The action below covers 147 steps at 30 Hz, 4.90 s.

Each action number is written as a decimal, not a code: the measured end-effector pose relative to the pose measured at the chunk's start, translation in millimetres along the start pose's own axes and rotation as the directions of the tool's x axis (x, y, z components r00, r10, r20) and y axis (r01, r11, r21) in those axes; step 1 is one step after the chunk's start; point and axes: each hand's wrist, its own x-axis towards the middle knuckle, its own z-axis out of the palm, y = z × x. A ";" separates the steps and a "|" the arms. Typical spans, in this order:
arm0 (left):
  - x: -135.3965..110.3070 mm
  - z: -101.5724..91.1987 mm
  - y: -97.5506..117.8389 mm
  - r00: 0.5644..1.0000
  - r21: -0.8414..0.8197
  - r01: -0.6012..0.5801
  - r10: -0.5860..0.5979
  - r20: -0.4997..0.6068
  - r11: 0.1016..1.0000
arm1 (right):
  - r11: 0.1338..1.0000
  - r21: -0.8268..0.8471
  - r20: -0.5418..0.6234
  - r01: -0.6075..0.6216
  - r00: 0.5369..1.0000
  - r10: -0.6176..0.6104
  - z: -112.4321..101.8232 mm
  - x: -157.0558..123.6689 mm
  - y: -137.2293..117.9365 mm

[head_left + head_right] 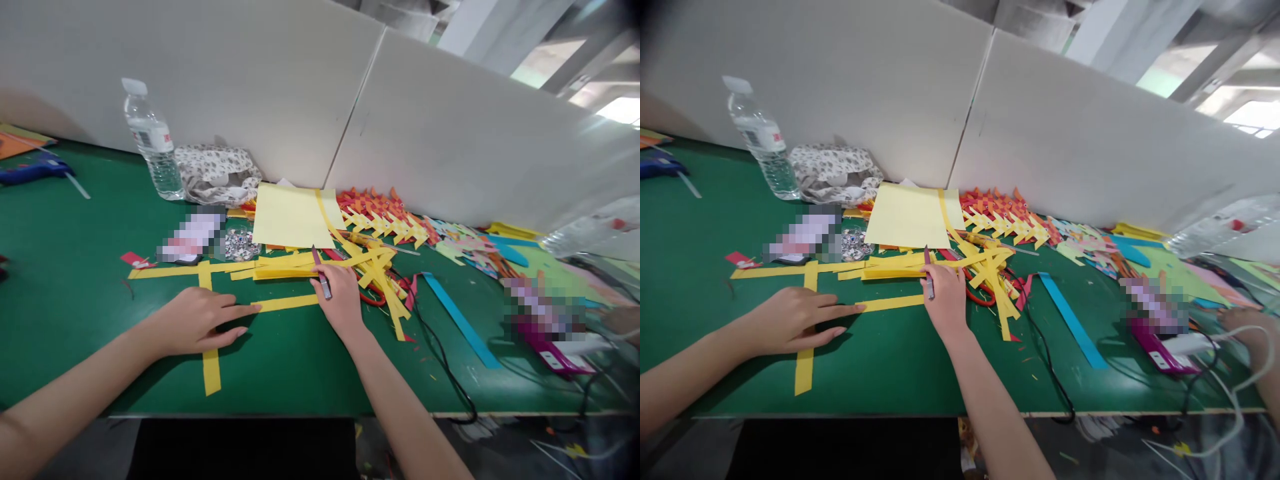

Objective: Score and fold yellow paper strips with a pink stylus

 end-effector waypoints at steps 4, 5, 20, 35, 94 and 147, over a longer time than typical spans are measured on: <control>-0.1 0.6 0.2 1.000 -0.029 0.000 0.000 -0.008 1.000 | 0.999 -0.025 -0.070 0.032 0.997 -0.034 -1.0 -1.3 0.2; -0.1 0.8 0.2 1.000 -0.031 0.000 0.000 -0.004 1.000 | 0.999 -0.033 -0.078 0.035 0.996 -0.037 -0.1 -1.2 1.2; 0.8 7.0 -2.2 0.907 0.167 0.422 -0.415 -0.075 0.891 | 0.989 -0.006 -0.483 0.149 0.865 -0.133 -4.7 -1.9 0.5; 52.2 -17.8 -10.7 0.886 -0.207 0.398 -0.433 -0.166 0.894 | 0.986 0.107 -0.359 0.131 0.929 -0.084 -3.5 -8.2 -1.8; 80.8 4.5 -9.9 0.903 -0.021 0.138 -0.134 -0.408 0.990 | 0.864 0.454 -0.266 -0.219 0.892 0.366 -5.7 -5.9 -0.3; 90.2 2.5 19.8 0.921 -0.946 0.199 -0.379 0.091 0.257 | 0.785 0.617 -0.098 -0.064 0.983 0.158 -2.8 -12.9 -18.7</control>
